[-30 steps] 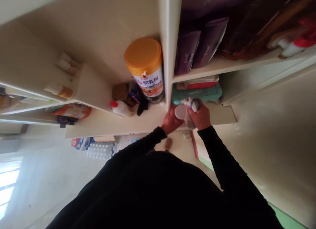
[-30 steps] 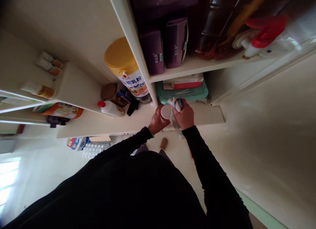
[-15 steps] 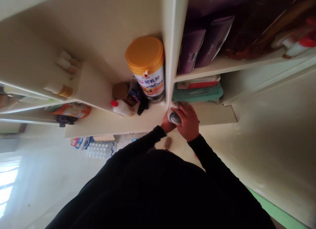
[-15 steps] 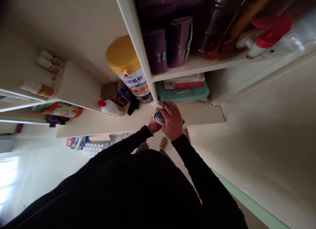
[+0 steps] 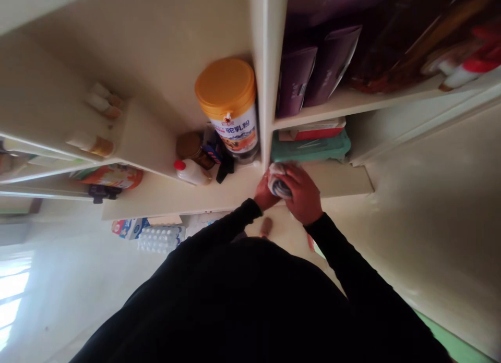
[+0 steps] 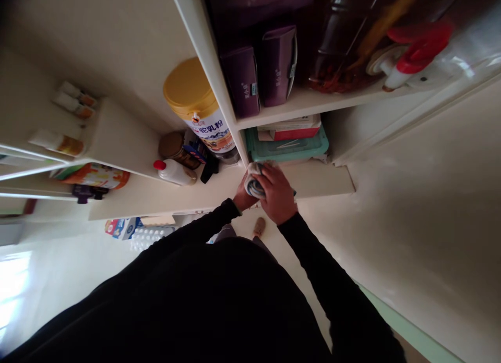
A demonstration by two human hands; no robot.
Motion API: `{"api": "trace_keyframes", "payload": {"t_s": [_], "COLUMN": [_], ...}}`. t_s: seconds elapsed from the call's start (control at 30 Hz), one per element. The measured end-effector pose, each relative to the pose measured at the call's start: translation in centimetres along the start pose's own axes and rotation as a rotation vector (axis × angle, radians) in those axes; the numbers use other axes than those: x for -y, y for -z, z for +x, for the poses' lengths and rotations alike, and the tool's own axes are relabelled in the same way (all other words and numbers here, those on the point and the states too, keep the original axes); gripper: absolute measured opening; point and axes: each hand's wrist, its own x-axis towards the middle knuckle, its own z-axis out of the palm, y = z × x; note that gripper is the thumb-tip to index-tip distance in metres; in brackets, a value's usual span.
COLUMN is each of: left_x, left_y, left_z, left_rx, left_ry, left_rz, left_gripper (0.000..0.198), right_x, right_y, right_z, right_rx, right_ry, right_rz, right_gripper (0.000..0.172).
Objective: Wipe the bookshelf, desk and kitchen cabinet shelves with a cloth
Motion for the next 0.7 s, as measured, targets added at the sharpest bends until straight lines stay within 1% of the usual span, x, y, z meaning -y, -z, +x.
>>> {"api": "trace_keyframes", "payload": {"t_s": [0.07, 0.13, 0.2, 0.27, 0.33, 0.37, 0.43, 0.5, 0.57, 0.63, 0.7], "left_x": [-0.1, -0.4, -0.7, -0.6, -0.3, -0.1, 0.1, -0.1, -0.5, -0.8, -0.8], "left_y": [0.2, 0.5, 0.6, 0.6, 0.7, 0.7, 0.8, 0.9, 0.9, 0.8, 0.6], "left_z": [-0.1, 0.1, 0.3, 0.5, 0.5, 0.4, 0.2, 0.1, 0.2, 0.4, 0.6], "left_rx": [0.028, 0.048, 0.040, 0.028, 0.027, 0.036, 0.057, 0.066, 0.065, 0.059, 0.038], "left_ry": [-0.012, -0.015, 0.003, 0.008, 0.000, -0.006, -0.017, -0.019, 0.001, 0.024, 0.009], "left_rz": [-0.003, -0.019, -0.032, -0.037, -0.043, -0.051, -0.066, -0.065, -0.051, -0.042, -0.044], "left_gripper": [0.081, 0.086, 0.088, 0.086, 0.078, 0.075, 0.075, 0.082, 0.090, 0.096, 0.089], "right_x": [-0.4, -1.3, -1.8, -1.4, -0.5, 0.0, 0.3, -0.4, -1.5, -2.1, -1.5], "right_y": [1.0, 1.7, 1.7, 0.8, 0.0, -0.1, 0.3, 1.3, 2.0, 1.8, 0.8], "right_z": [-1.3, -1.7, -0.8, 0.6, 1.2, 1.0, -0.3, -1.8, -2.0, -0.9, 0.8], "right_rx": [0.019, 0.009, -0.021, -0.043, -0.021, 0.006, 0.060, 0.064, 0.025, -0.011, -0.007], "right_ry": [0.015, -0.041, -0.122, -0.152, -0.107, -0.065, 0.008, 0.015, -0.060, -0.158, -0.183], "right_rz": [0.022, 0.031, 0.018, -0.012, -0.030, -0.024, 0.015, 0.046, 0.039, 0.007, -0.023], "right_gripper": [0.064, 0.063, 0.060, 0.058, 0.059, 0.061, 0.066, 0.068, 0.065, 0.061, 0.058]}}
